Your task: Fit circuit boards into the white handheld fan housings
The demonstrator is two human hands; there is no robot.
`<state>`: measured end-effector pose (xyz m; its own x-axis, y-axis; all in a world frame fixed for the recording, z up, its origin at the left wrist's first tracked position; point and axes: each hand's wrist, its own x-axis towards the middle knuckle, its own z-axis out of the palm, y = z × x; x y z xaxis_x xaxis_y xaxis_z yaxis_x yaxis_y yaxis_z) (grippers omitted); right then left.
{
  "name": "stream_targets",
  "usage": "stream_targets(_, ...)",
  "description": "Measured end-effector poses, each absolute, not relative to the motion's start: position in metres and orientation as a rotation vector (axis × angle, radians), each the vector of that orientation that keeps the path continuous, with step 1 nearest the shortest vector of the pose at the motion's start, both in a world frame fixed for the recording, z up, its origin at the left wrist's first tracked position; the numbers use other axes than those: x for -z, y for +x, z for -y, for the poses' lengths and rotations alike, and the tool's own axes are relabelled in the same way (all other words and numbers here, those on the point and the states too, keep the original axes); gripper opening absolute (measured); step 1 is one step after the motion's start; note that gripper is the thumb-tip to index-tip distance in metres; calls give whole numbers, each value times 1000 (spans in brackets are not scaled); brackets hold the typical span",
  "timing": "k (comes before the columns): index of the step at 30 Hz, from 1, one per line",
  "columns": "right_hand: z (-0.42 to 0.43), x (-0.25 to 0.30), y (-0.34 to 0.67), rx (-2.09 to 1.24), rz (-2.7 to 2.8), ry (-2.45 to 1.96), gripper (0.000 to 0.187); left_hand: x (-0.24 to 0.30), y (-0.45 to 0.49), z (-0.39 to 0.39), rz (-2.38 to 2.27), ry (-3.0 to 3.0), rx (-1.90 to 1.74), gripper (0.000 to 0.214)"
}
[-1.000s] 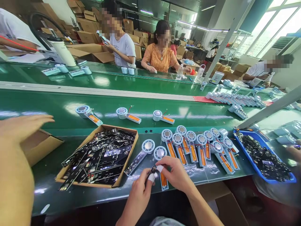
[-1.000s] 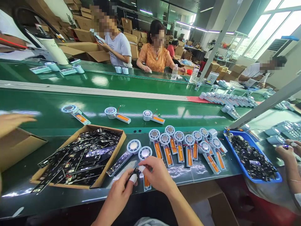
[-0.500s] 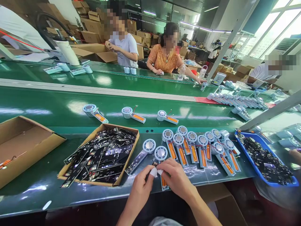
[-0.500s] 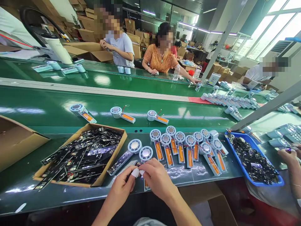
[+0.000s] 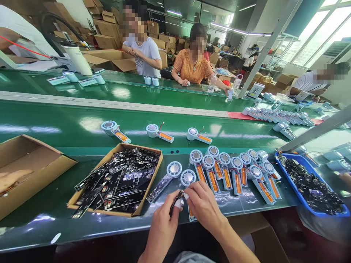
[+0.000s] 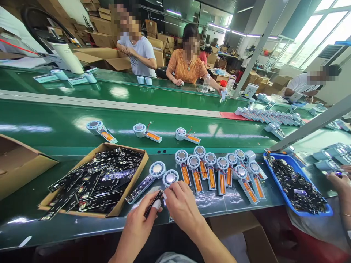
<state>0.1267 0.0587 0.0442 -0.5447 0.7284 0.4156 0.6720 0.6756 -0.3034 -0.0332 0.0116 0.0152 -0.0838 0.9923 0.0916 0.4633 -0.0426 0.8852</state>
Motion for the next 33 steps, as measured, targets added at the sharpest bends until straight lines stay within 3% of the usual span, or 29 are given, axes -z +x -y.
stream_targets(9,-56,-45,123,11,2449,-1057,24,-12,-35,-10,-1559,1921,-1284,32)
stream_targets(17,-73,-40,137,-811,2229,-996,24,-30,-55,-23,-1336,1566,-1056,31)
stream_targets(23,-72,-41,134,-900,2087,-1045,18,-32,-56,-25,-1355,1524,-965,32)
stream_targets(33,-51,-48,165,-1139,2051,-1334,34,-21,-56,-21,-1448,1352,-776,50)
